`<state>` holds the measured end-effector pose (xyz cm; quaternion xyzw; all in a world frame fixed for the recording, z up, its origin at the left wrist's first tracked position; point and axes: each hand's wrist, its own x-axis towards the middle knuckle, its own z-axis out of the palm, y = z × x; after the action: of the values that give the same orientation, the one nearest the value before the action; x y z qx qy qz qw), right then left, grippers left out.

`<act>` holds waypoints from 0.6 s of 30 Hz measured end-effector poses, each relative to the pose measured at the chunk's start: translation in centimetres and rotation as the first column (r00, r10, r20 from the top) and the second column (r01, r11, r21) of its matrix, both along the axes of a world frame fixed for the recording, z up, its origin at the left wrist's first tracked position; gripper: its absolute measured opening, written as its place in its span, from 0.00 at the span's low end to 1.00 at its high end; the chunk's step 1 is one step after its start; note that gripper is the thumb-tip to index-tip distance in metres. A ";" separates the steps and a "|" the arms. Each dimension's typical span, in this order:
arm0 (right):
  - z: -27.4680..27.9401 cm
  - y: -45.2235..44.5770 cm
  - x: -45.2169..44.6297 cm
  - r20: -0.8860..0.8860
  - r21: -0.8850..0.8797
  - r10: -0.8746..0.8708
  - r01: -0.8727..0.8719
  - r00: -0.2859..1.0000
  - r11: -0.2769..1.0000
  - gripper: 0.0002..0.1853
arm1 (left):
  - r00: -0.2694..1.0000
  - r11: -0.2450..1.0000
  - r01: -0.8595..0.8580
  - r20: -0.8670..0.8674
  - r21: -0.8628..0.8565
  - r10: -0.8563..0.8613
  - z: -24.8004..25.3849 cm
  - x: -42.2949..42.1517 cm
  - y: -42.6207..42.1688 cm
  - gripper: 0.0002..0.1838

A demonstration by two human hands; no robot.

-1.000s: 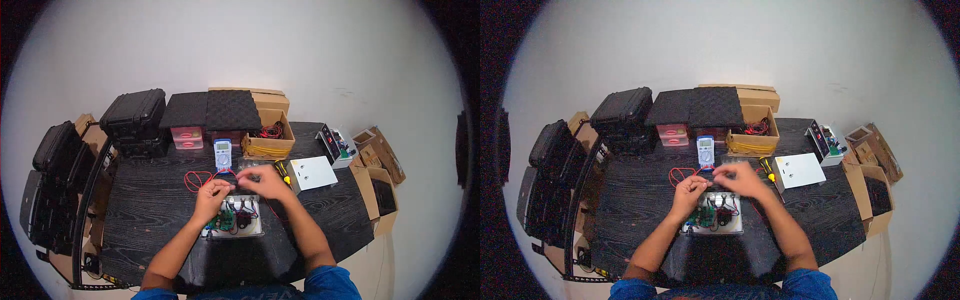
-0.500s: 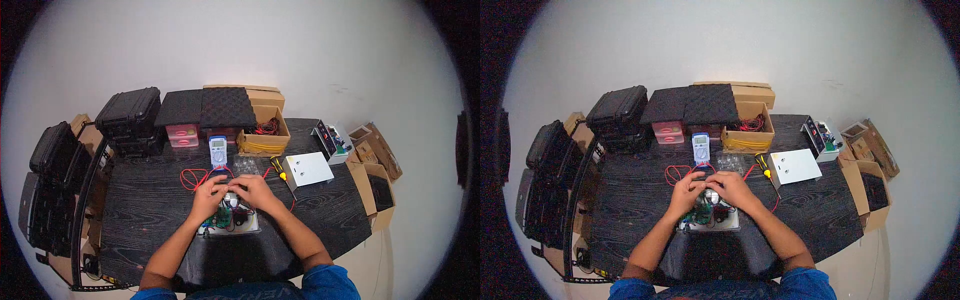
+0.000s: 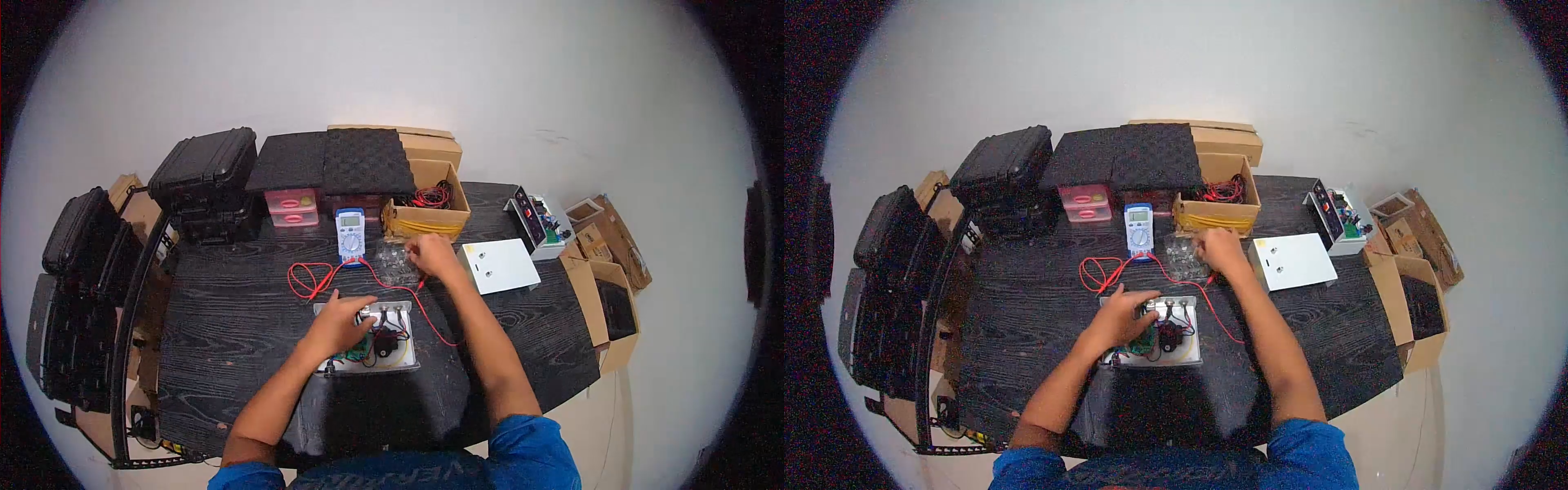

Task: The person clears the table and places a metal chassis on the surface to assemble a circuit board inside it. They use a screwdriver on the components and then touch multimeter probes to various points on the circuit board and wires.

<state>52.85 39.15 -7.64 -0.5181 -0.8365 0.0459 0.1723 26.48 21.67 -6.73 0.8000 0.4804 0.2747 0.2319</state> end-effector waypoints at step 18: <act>-0.9 1.4 -4.8 0.319 -0.310 -0.165 0.267 0.933 0.912 0.18 | 0.999 0.998 -0.016 -0.027 0.068 0.018 -0.4 0.0 0.3 0.22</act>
<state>48.08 40.56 -8.52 -0.6317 -0.7679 0.0983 -0.0406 26.49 21.95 -7.15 0.8069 0.4810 0.2817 0.1956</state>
